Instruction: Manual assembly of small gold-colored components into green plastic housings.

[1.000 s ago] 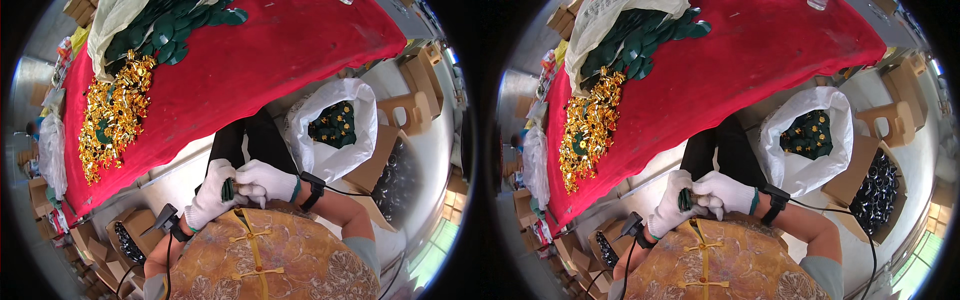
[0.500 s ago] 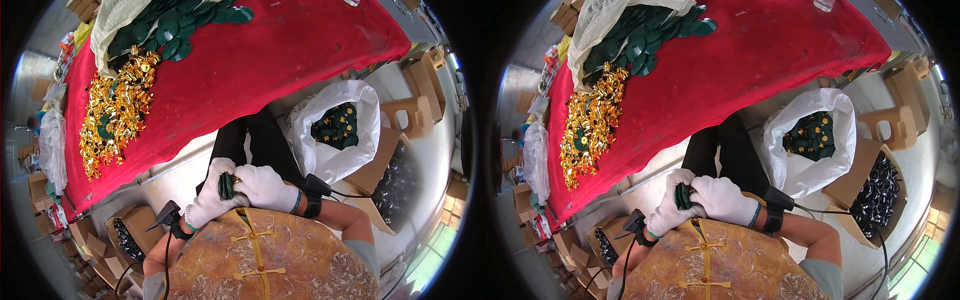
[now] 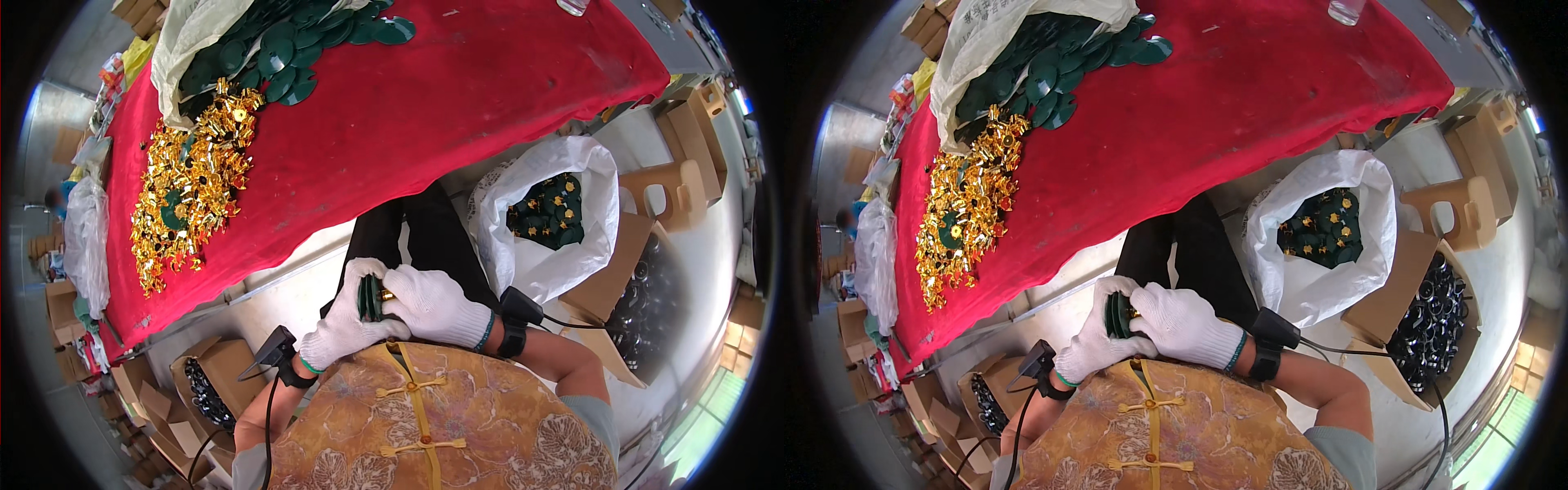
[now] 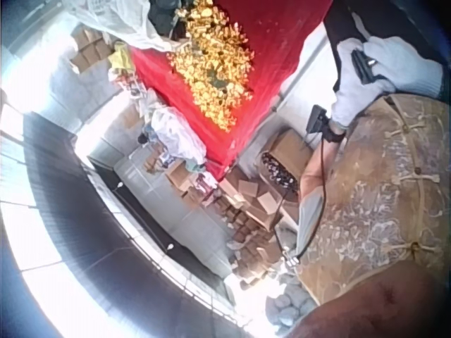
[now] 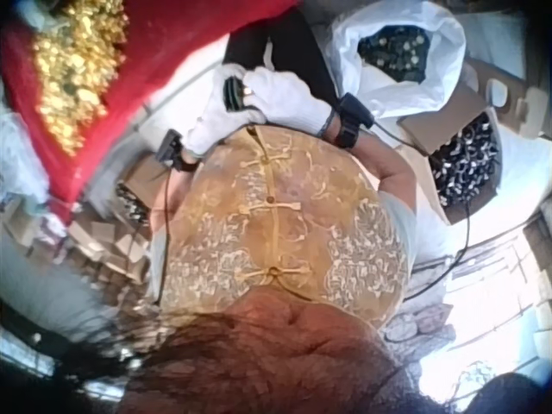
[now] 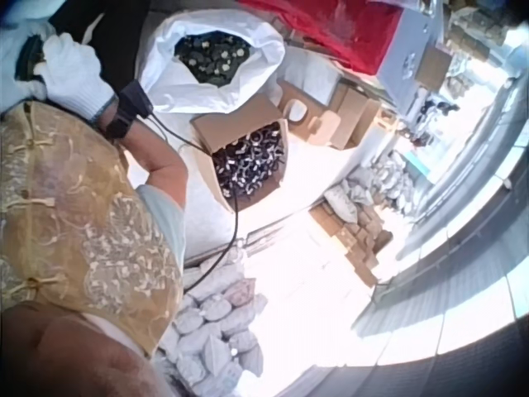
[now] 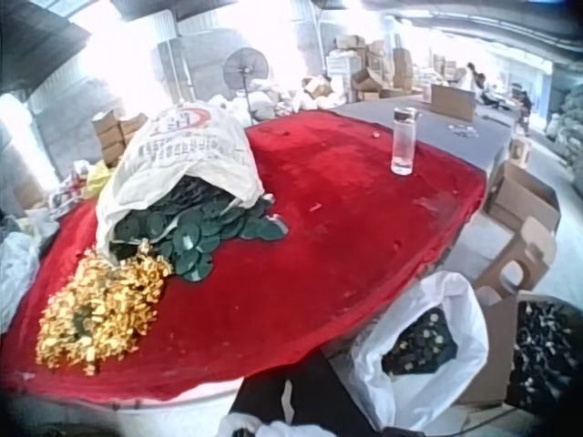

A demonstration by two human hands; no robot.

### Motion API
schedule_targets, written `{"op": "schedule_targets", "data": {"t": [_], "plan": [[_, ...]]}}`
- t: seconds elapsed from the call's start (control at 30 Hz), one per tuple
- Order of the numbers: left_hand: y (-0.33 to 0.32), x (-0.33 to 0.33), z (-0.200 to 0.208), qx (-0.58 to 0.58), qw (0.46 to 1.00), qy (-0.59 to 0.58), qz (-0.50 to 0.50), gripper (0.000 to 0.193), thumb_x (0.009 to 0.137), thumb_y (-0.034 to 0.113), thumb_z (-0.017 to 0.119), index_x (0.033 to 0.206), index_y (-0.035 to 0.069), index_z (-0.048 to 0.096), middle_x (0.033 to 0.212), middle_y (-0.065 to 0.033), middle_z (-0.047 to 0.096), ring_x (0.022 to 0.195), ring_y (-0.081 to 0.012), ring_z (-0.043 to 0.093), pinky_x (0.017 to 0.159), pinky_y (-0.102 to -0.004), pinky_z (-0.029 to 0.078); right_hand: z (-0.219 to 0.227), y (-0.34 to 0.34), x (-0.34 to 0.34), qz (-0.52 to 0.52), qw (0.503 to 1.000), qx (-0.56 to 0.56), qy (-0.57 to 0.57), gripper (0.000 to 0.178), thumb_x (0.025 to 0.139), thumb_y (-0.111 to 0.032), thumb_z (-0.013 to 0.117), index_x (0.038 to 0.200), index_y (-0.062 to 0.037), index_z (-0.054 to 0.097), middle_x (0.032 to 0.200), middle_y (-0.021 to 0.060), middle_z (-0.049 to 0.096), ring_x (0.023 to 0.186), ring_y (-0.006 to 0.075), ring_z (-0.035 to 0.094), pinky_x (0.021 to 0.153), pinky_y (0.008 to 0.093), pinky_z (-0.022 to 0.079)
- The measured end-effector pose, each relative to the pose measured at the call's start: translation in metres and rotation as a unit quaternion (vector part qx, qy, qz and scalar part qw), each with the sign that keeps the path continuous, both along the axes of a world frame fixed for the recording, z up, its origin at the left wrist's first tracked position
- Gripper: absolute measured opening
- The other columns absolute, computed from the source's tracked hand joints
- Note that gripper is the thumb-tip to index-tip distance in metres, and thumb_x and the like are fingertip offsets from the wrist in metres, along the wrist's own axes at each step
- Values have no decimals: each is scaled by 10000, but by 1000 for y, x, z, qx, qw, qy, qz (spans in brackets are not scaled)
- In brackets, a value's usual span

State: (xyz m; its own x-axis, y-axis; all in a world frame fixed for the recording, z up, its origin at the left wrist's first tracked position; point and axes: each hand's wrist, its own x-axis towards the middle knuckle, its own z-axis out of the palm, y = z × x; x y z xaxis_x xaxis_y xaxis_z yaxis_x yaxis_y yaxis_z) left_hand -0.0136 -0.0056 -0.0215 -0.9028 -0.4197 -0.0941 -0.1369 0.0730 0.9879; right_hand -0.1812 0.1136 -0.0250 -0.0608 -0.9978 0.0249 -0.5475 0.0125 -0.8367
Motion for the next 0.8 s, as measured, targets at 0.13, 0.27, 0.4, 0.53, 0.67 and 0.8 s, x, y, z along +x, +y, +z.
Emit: {"op": "schedule_targets", "data": {"t": [0.13,0.27,0.4,0.53,0.67,0.8], "plan": [[-8,2,18,11,999,-26,-30,801,716,47,930,1340,104,431,1254,-52,474,1085,-148,513,943,-321,480,-11,1,4,-18,1000,-14,10,336,967,-318,692,1166,-80,565,980,156,623,814,395,688,677,504,563],[-15,8,19,111,990,-75,-33,737,781,12,856,1361,118,414,1296,-56,453,1135,-141,488,976,-329,464,-14,0,4,-21,998,-62,-1,329,955,-289,713,1163,-79,569,982,151,625,812,399,687,668,493,564],[-16,9,14,55,996,-32,-69,732,800,17,863,1366,117,408,1306,-63,456,1167,-155,488,1006,-341,454,-3,4,-3,-33,999,-40,-14,311,945,-256,723,1153,-78,577,993,145,625,824,394,688,666,494,561],[-14,7,14,69,994,-7,-88,739,796,24,885,1354,109,407,1309,-77,462,1189,-166,491,1029,-355,448,-8,9,-4,6,993,-97,61,277,953,-232,704,1157,-80,595,983,142,627,825,374,689,662,477,560],[-12,7,11,-43,994,21,-94,750,756,0,901,1327,93,423,1287,-123,477,1209,-240,516,1048,-387,445,-11,5,2,-11,996,-90,24,196,985,-212,661,1089,-50,624,847,111,622,700,302,682,607,417,558],[-15,2,18,-195,973,28,-120,732,707,-16,907,1284,86,468,1262,-172,489,1195,-354,543,1053,-423,450,11,-1,-7,-80,882,189,-424,204,1029,-212,602,979,-16,630,698,55,575,565,204,631,540,369,540]]}}
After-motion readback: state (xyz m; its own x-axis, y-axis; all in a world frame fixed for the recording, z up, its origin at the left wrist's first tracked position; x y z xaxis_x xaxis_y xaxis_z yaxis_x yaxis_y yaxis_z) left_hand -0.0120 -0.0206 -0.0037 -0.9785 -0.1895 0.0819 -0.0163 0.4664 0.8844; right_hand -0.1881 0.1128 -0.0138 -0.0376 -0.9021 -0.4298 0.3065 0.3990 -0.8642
